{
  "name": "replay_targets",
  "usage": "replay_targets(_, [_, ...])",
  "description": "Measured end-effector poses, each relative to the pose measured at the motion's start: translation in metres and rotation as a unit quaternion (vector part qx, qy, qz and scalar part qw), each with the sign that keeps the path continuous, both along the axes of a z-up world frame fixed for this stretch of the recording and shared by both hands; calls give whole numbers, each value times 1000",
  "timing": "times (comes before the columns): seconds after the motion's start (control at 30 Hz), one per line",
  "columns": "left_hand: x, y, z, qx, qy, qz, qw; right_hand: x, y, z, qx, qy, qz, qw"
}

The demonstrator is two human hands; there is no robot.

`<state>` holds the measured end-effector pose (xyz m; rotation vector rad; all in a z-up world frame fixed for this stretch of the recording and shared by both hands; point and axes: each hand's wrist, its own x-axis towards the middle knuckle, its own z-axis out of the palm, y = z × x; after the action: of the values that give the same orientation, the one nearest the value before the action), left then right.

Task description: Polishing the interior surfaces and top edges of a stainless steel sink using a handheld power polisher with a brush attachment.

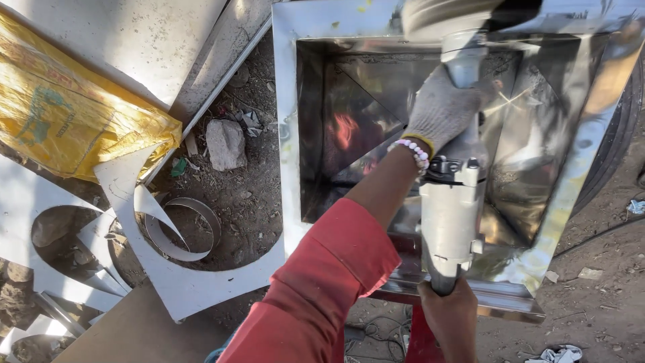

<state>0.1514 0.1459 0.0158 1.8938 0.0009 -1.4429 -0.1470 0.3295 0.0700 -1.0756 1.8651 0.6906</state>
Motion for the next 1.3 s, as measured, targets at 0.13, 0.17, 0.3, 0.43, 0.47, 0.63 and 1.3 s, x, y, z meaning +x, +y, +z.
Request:
replay_targets(0.13, [-15,-24,18,-57,47,18,997,-35,-9,-21,-49,37,29,998])
replay_targets(0.17, [-16,-22,18,-56,46,13,997,-38,-7,-22,-49,37,34,998])
replay_targets(0.3, [3,3,17,21,42,34,998,-13,-1,-4,6,6,31,999])
replay_targets(0.43, [34,53,1,-50,9,161,986,11,19,-18,53,-28,86,994])
replay_targets(0.47, [42,60,-1,-34,-7,174,984,17,24,-20,71,-48,93,992])
replay_targets(0.63, [46,60,3,-9,-32,188,982,11,25,-25,94,-91,109,985])
replay_targets(1.3, [-89,-78,19,-73,83,-7,994,-71,-45,0,-28,57,13,998])
